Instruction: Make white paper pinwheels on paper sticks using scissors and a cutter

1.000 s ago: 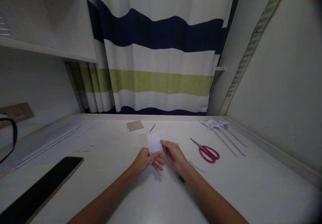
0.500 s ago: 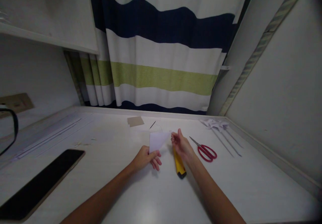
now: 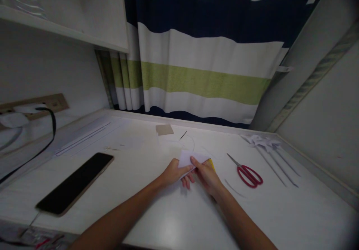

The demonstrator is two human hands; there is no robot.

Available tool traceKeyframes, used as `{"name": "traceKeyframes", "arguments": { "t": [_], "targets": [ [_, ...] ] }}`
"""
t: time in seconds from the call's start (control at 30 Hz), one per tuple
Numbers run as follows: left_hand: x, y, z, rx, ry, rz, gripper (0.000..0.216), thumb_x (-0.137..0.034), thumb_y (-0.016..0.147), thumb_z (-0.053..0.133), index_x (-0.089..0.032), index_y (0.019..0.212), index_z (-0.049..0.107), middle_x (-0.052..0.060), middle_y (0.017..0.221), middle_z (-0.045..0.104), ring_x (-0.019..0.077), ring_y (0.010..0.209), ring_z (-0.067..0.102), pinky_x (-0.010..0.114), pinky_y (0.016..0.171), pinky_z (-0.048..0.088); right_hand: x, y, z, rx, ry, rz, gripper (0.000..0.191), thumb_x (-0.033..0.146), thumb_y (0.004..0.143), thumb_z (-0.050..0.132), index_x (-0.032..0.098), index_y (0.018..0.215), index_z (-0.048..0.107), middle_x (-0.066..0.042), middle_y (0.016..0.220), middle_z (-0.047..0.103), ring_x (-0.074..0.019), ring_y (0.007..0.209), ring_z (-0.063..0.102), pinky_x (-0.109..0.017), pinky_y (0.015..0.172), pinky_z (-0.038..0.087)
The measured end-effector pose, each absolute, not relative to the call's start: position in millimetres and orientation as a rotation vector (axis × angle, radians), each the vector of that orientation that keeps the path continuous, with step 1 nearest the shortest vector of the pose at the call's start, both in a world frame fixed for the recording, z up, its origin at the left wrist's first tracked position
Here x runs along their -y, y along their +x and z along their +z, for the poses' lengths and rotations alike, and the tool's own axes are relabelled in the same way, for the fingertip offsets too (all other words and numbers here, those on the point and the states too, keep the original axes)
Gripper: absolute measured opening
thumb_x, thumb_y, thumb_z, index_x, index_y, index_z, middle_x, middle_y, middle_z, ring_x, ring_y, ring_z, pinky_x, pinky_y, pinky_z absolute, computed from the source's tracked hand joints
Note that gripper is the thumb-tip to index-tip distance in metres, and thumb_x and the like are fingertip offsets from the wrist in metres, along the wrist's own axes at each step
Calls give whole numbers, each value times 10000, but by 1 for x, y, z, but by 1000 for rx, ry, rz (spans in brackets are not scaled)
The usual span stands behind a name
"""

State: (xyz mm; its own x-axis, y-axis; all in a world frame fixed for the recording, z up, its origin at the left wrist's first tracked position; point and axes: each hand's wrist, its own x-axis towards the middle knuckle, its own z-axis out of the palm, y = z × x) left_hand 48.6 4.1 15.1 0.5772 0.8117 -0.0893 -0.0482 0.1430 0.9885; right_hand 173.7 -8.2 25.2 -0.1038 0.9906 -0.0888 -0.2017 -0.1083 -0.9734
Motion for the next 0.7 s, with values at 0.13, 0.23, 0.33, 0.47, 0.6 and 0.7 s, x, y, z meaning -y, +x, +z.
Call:
{"name": "traceKeyframes", "arguments": {
  "t": [0.13, 0.23, 0.33, 0.47, 0.6, 0.7],
  "targets": [
    [-8, 40, 20, -729, 1325, 666, 280, -347, 684, 538, -68, 710, 549, 56, 525, 602, 102, 336, 514, 180, 309, 334, 2, 189, 31, 1161, -1199, 1414, 476, 546, 688, 430, 173, 395, 395, 25, 386, 363, -77, 391, 295, -227, 414, 220],
    [-12, 31, 27, -736, 1359, 639, 236, -301, 671, 555, -65, 686, 564, 56, 539, 609, 83, 337, 502, 170, 321, 321, 1, 200, 36, 1303, -1188, 1388, 463, 535, 727, 373, 165, 454, 422, 50, 356, 328, -61, 357, 223, -226, 393, 146],
    [-19, 16, 37, -784, 1388, 637, 215, -282, 665, 561, -76, 605, 561, 48, 514, 604, 74, 344, 494, 168, 337, 321, 1, 206, 40, 1435, -1213, 1367, 401, 469, 739, 402, 153, 501, 471, 68, 327, 317, -47, 328, 193, -220, 382, 124],
    [-30, -14, 54, -892, 1416, 645, 207, -283, 642, 580, -97, 561, 539, 29, 481, 584, 77, 367, 497, 166, 353, 332, 0, 206, 40, 1499, -1317, 1327, 283, 381, 666, 514, 142, 515, 525, 62, 338, 367, -40, 286, 226, -206, 338, 126],
    [-24, -33, 64, -974, 1465, 595, 217, -306, 648, 556, -113, 552, 535, 3, 446, 552, 64, 349, 464, 159, 349, 316, 10, 203, 50, 1467, -1372, 1150, 200, 326, 669, 512, 147, 591, 555, 22, 422, 469, -77, 329, 356, -215, 346, 249],
    [-8, -28, 60, -1006, 1542, 498, 247, -303, 648, 531, -119, 482, 523, -3, 408, 519, 71, 336, 446, 168, 343, 305, 37, 194, 63, 1432, -1351, 633, 179, 279, 736, 448, 167, 818, 560, -58, 757, 586, -148, 664, 532, -270, 608, 410]
  ]
}}
